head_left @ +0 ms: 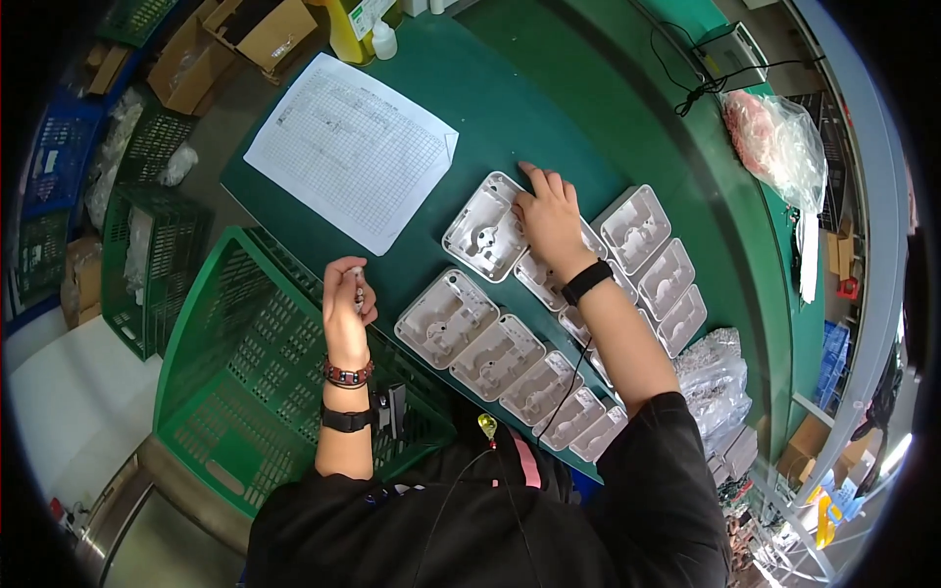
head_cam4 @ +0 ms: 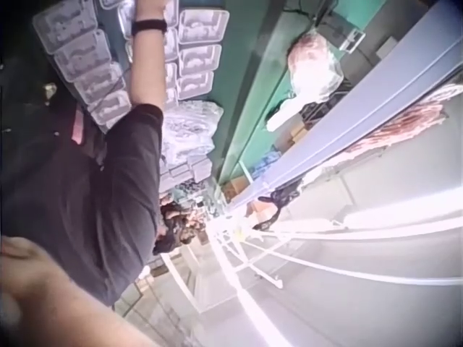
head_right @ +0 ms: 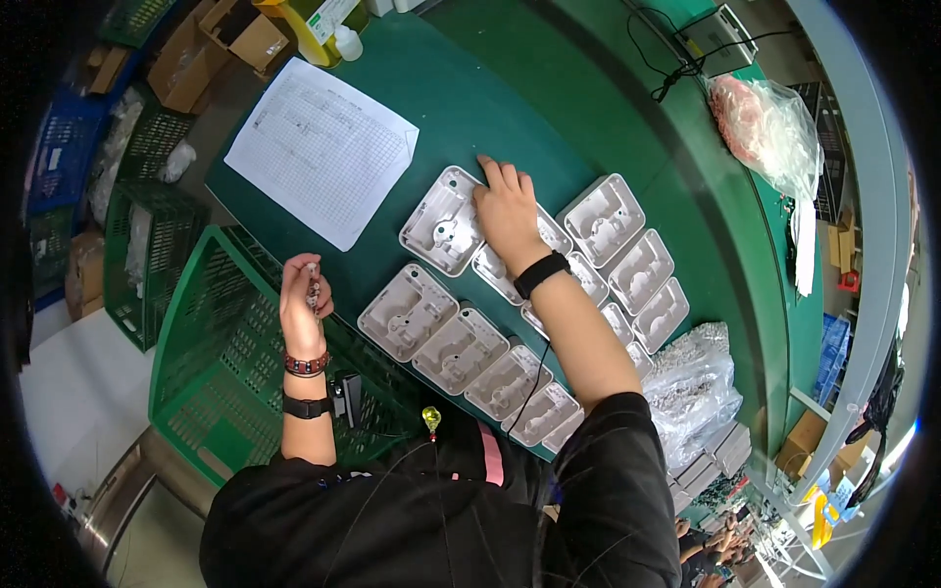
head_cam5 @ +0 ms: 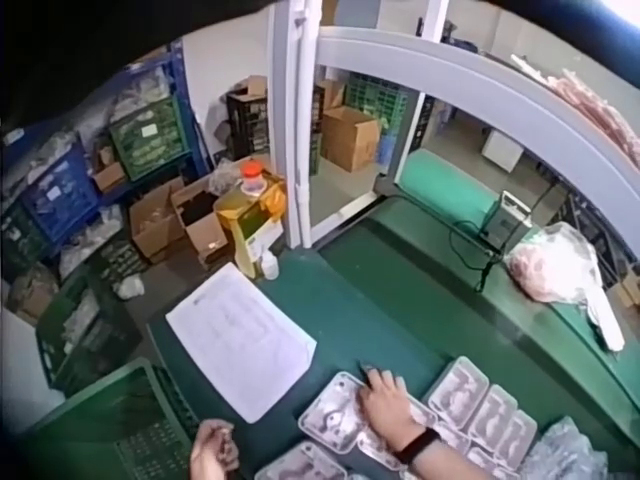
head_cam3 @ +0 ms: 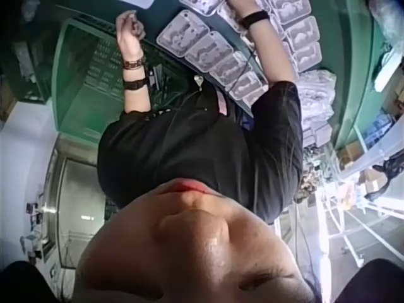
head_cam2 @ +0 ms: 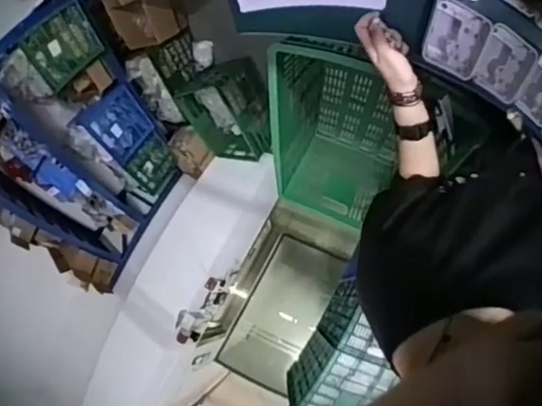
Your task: The person picks up small white components from a bag and inserts them into white plastic housings before stacking the completed housings into a pile.
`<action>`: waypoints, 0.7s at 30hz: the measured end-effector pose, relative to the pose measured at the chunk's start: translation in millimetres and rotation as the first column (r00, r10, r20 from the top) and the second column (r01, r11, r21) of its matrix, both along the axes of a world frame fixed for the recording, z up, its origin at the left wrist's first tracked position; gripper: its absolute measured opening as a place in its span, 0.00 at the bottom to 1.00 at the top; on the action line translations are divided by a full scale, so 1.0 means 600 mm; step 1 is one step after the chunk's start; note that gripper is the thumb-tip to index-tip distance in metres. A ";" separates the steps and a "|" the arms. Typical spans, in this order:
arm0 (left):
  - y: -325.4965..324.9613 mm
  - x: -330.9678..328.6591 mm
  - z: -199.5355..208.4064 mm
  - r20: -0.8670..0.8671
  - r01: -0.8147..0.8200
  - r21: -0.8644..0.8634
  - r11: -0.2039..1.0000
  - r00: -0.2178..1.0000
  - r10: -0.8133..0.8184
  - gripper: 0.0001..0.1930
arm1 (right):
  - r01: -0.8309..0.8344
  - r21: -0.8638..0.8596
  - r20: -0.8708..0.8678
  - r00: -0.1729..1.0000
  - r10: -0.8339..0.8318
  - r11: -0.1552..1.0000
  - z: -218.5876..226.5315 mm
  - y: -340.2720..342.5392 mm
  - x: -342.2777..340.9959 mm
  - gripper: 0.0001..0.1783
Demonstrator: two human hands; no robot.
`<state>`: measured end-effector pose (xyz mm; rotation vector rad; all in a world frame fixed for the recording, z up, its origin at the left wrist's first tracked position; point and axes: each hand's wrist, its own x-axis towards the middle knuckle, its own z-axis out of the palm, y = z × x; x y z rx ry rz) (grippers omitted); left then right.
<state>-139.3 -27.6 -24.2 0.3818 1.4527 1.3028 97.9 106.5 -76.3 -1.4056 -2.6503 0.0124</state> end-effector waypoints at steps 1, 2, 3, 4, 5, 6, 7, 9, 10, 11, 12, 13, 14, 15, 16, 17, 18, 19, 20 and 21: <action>0.001 0.003 -0.001 -0.008 0.049 -0.002 0.999 0.999 -0.049 0.07 | 0.007 0.000 0.000 1.000 -0.007 1.000 0.002 -0.004 0.005 0.07; 0.001 0.011 -0.002 -0.008 0.057 -0.001 0.998 0.998 -0.057 0.07 | 0.015 -0.050 -0.073 0.997 -0.019 0.999 0.005 -0.012 0.012 0.07; 0.003 0.024 -0.001 -0.076 0.113 0.010 0.994 0.991 -0.112 0.07 | 0.021 -0.100 -0.146 0.989 -0.035 0.995 0.009 -0.022 0.020 0.08; 0.006 0.037 -0.002 -0.145 0.172 0.020 0.985 0.975 -0.167 0.07 | 0.025 -0.147 -0.218 0.974 -0.057 0.989 0.014 -0.031 0.027 0.09; 0.007 0.050 -0.003 -0.215 0.230 0.026 0.973 0.952 -0.219 0.07 | 0.036 -0.143 -0.220 0.973 -0.068 0.989 0.021 -0.042 0.038 0.09; 0.002 0.061 -0.005 -0.221 0.233 0.027 0.972 0.950 -0.222 0.07 | 0.084 -0.183 -0.311 0.940 -0.139 0.979 0.035 -0.055 0.047 0.10; -0.005 0.072 -0.009 -0.294 0.331 0.091 0.939 0.910 -0.292 0.07 | 0.127 -0.228 -0.396 0.894 -0.211 0.965 0.051 -0.069 0.057 0.10; -0.015 0.097 0.003 -0.379 0.432 0.144 0.890 0.855 -0.354 0.07 | 0.164 -0.275 -0.481 0.830 -0.283 0.947 0.077 -0.110 0.066 0.11; -0.019 0.110 0.020 -0.390 0.520 0.087 0.850 0.803 -0.451 0.06 | 0.161 -0.333 -0.506 0.801 -0.320 0.929 0.089 -0.138 0.070 0.12; -0.021 0.125 0.033 -0.394 0.603 0.036 0.797 0.742 -0.543 0.06 | 0.160 -0.384 -0.524 0.773 -0.358 0.909 0.103 -0.162 0.077 0.13; -0.026 0.137 0.039 -0.403 0.603 0.031 0.797 0.737 -0.542 0.06 | 0.156 -0.384 -0.533 0.767 -0.357 0.910 0.118 -0.184 0.075 0.13; -0.032 0.149 0.045 -0.365 0.621 0.024 0.783 0.735 -0.572 0.06 | 0.074 -0.421 -0.577 0.747 -0.330 0.904 0.133 -0.204 0.067 0.13; -0.035 0.163 0.052 -0.324 0.642 0.022 0.766 0.730 -0.602 0.06 | -0.003 -0.449 -0.617 0.725 -0.307 0.894 0.145 -0.222 0.065 0.12; -0.039 0.176 0.058 -0.282 0.664 0.021 0.748 0.722 -0.632 0.05 | -0.001 -0.445 -0.622 0.720 -0.308 0.896 0.152 -0.239 0.068 0.12; -0.042 0.186 0.066 -0.289 0.671 0.020 0.741 0.714 -0.638 0.05 | -0.016 -0.548 -0.646 0.644 -0.411 0.836 0.159 -0.257 0.070 0.11; -0.044 0.197 0.073 -0.266 0.677 0.052 0.734 0.718 -0.643 0.05 | -0.044 -0.642 -0.649 0.562 -0.512 0.766 0.165 -0.272 0.073 0.11; -0.046 0.207 0.079 -0.240 0.683 0.084 0.726 0.721 -0.650 0.05 | -0.084 -0.723 -0.633 0.477 -0.609 0.686 0.169 -0.282 0.077 0.10; -0.049 0.215 0.084 -0.216 0.685 0.114 0.719 0.724 -0.656 0.05 | -0.083 -0.721 -0.638 0.467 -0.612 0.688 0.174 -0.290 0.080 0.10; -0.051 0.221 0.087 -0.221 0.693 0.111 0.712 0.716 -0.662 0.05 | -0.066 -0.681 -0.681 0.425 -0.597 0.729 0.181 -0.296 0.084 0.09; -0.052 0.226 0.089 -0.256 0.736 0.120 0.666 0.671 -0.696 0.05 | -0.045 -0.640 -0.720 0.383 -0.579 0.767 0.188 -0.303 0.089 0.09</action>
